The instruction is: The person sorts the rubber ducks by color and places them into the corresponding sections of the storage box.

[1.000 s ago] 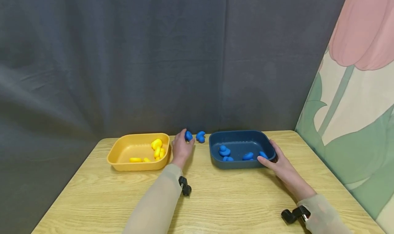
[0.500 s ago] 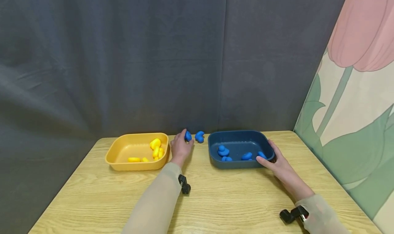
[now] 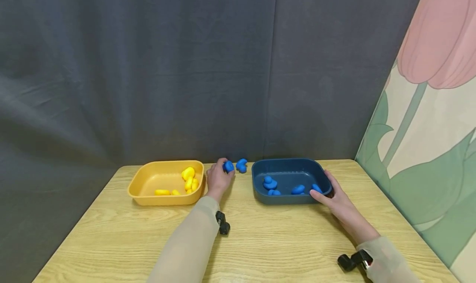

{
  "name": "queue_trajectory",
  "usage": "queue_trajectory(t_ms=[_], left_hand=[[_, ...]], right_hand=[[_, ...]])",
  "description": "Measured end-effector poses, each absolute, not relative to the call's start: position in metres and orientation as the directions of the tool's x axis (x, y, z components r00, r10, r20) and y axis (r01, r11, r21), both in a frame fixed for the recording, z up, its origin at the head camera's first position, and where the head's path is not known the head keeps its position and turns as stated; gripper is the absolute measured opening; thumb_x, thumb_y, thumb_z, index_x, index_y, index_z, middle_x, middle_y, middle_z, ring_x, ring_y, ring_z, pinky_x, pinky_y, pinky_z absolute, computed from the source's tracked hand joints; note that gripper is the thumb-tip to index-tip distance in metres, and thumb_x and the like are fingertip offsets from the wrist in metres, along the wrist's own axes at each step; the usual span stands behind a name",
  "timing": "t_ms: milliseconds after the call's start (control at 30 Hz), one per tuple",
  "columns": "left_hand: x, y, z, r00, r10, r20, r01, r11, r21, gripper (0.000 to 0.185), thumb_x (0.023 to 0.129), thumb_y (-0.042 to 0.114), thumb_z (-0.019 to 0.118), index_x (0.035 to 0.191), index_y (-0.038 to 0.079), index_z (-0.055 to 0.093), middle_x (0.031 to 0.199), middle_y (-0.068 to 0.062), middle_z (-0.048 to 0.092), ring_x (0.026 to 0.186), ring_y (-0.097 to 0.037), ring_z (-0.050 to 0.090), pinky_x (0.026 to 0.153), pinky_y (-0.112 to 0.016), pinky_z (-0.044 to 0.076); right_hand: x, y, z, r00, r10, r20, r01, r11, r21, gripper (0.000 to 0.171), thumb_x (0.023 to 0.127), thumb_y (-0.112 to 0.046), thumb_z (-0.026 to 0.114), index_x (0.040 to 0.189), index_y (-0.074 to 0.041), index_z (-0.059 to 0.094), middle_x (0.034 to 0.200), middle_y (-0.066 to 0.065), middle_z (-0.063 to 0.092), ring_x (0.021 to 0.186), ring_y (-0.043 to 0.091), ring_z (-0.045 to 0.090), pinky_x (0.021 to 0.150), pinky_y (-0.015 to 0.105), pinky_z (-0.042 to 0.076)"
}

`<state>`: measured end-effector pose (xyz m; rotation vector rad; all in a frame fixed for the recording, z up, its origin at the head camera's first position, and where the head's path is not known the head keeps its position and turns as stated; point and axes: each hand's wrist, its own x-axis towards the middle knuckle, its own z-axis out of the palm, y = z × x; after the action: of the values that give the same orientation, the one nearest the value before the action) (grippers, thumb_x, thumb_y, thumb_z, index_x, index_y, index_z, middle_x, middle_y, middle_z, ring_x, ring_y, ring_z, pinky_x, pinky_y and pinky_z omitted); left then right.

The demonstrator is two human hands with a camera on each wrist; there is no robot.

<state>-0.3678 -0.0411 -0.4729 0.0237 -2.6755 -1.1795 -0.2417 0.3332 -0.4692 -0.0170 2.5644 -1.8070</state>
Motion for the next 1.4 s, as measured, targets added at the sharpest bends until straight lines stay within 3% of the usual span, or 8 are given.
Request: queue_trajectory(t_ms=[200,633,1067,1400], left_hand=[[-0.367,-0.041,-0.476,-0.978,-0.112,0.177,0.058,0.669,0.741,0.034,0.104,0.019,0.081,0.135,0.012,0.068,0.131,-0.019,0.071,0.128,-0.045,0.055,0.111,-0.056,0.047],[-0.358,-0.042,-0.476,-0.975,-0.116,0.192,0.076,0.632,0.771,0.032,0.103,0.021,0.081,0.131,0.012,0.069,0.121,-0.016,0.076,0.122,-0.044,0.058,0.106,-0.055,0.046],[-0.338,-0.038,-0.468,-0.954,-0.124,0.271,0.167,0.532,0.83,0.034,0.101,0.022,0.082,0.132,0.014,0.071,0.118,-0.013,0.076,0.116,-0.04,0.056,0.095,-0.053,0.048],[-0.326,-0.03,-0.459,-0.932,-0.083,0.354,0.273,0.483,0.832,0.034,0.101,0.019,0.083,0.132,0.014,0.071,0.118,-0.012,0.078,0.114,-0.04,0.058,0.093,-0.051,0.048]], right_hand=[[-0.241,0.332,-0.47,-1.0,-0.005,-0.009,0.007,0.345,-0.939,0.111,0.109,-0.03,0.074,0.177,-0.016,-0.012,0.181,0.029,-0.007,0.164,0.055,0.004,0.128,0.073,0.014],[-0.242,0.332,-0.472,-1.0,-0.01,-0.008,0.004,0.341,-0.94,0.11,0.109,-0.029,0.073,0.177,-0.016,-0.012,0.181,0.029,-0.007,0.164,0.054,0.006,0.129,0.071,0.015],[-0.246,0.335,-0.475,-1.0,-0.012,0.005,-0.009,0.35,-0.937,0.109,0.109,-0.028,0.073,0.177,-0.016,-0.011,0.181,0.029,-0.006,0.165,0.054,0.007,0.128,0.071,0.017],[-0.246,0.337,-0.474,-1.0,-0.012,-0.002,-0.002,0.326,-0.945,0.107,0.11,-0.027,0.072,0.177,-0.018,-0.012,0.182,0.027,-0.008,0.165,0.052,0.005,0.13,0.07,0.014]])
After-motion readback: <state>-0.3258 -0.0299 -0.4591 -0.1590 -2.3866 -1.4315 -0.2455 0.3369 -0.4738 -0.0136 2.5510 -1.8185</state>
